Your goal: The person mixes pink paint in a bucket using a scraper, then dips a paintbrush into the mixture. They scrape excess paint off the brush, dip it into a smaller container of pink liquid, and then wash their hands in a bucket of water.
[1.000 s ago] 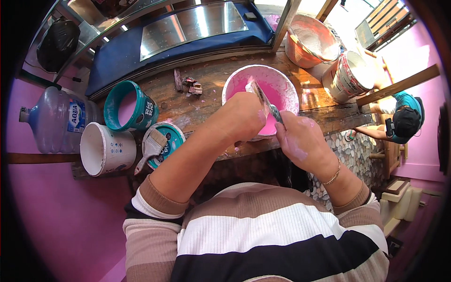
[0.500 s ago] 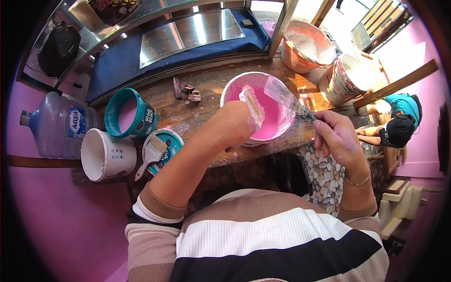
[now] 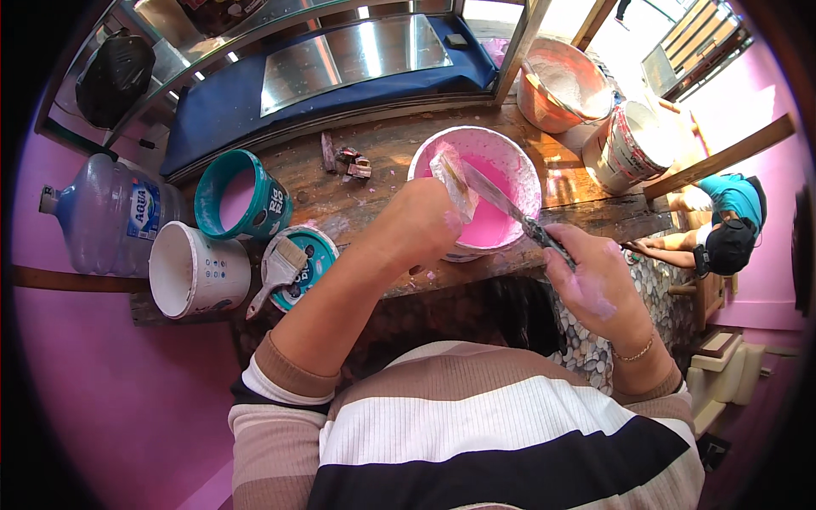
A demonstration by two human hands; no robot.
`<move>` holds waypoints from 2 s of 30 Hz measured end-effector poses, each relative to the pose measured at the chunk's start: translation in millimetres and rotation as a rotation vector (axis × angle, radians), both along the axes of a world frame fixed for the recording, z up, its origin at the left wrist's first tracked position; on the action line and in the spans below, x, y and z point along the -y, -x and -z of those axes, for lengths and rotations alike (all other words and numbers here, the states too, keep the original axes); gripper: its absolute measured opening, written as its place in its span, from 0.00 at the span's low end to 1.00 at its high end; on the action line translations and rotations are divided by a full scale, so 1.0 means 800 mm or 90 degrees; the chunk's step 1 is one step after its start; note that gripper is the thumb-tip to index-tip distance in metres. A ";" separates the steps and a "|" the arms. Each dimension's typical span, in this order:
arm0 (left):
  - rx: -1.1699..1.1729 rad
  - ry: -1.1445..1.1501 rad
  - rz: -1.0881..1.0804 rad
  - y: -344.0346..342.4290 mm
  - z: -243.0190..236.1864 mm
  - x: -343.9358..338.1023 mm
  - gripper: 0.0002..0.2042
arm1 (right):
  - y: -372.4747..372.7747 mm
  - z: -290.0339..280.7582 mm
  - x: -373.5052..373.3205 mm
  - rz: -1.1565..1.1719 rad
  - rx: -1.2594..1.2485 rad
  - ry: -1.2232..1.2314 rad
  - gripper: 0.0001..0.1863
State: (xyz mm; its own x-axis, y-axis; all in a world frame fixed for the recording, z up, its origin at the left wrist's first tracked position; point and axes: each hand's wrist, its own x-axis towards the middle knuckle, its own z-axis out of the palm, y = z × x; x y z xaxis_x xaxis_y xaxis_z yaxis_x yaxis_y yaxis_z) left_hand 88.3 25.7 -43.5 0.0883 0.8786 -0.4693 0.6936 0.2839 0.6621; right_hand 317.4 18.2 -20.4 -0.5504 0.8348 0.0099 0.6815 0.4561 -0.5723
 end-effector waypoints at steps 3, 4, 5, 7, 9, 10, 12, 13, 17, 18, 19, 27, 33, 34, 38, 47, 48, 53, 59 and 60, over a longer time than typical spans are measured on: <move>0.022 0.014 -0.008 0.005 0.011 0.002 0.15 | -0.013 -0.004 -0.002 0.006 -0.001 -0.089 0.16; 0.032 0.009 -0.010 0.006 0.011 0.004 0.14 | -0.014 -0.007 -0.002 0.008 -0.001 -0.090 0.16; 0.032 0.009 -0.009 0.008 0.010 0.006 0.14 | -0.015 -0.011 -0.002 0.016 0.036 -0.102 0.16; 0.017 -0.021 0.037 0.011 0.006 0.010 0.15 | -0.017 -0.011 -0.004 0.025 0.073 -0.113 0.16; -0.022 -0.042 0.076 0.009 -0.005 0.014 0.15 | -0.020 -0.001 -0.010 0.035 0.115 -0.258 0.17; -0.038 -0.047 0.089 0.008 -0.005 0.016 0.15 | -0.020 0.007 -0.014 0.036 0.116 -0.257 0.17; -0.080 -0.148 0.120 0.006 -0.001 0.023 0.15 | -0.017 0.025 -0.027 0.046 0.162 -0.341 0.14; -0.107 -0.244 0.140 0.005 0.000 0.027 0.15 | -0.015 0.031 -0.032 0.048 0.162 -0.340 0.14; -0.078 -0.185 0.095 -0.011 -0.012 0.025 0.13 | 0.010 0.047 -0.049 0.005 0.202 -0.386 0.08; -0.087 -0.202 0.123 -0.014 -0.008 0.022 0.12 | 0.019 0.049 -0.051 -0.020 0.205 -0.397 0.06; -0.098 -0.218 0.148 -0.017 -0.004 0.020 0.11 | 0.029 0.050 -0.050 -0.025 0.203 -0.397 0.06; -0.155 -0.106 0.085 -0.046 0.036 -0.003 0.10 | 0.046 0.031 -0.039 -0.162 0.202 -0.475 0.03; -0.178 -0.084 0.066 -0.041 0.056 -0.020 0.10 | 0.031 -0.009 -0.016 -0.184 0.239 -0.462 0.05; -0.191 -0.095 0.070 -0.041 0.059 -0.023 0.10 | 0.027 -0.016 -0.017 -0.184 0.240 -0.461 0.05; -0.171 -0.107 0.066 -0.032 0.047 -0.017 0.10 | 0.011 -0.026 -0.028 -0.119 0.250 -0.448 0.07; -0.154 -0.212 0.096 -0.029 0.019 0.010 0.08 | -0.007 0.023 -0.055 -0.029 0.199 -0.330 0.15; -0.156 -0.176 0.078 -0.036 0.020 0.009 0.08 | -0.003 0.030 -0.055 -0.017 0.206 -0.325 0.14; -0.140 -0.114 0.091 -0.050 0.022 0.005 0.09 | 0.023 0.029 -0.043 -0.083 0.223 -0.398 0.14; -0.163 -0.231 0.040 -0.035 0.053 -0.010 0.08 | 0.015 -0.009 -0.024 -0.082 0.208 -0.356 0.16; -0.171 -0.169 0.045 -0.032 0.046 -0.011 0.08 | 0.012 -0.016 -0.026 -0.062 0.205 -0.363 0.16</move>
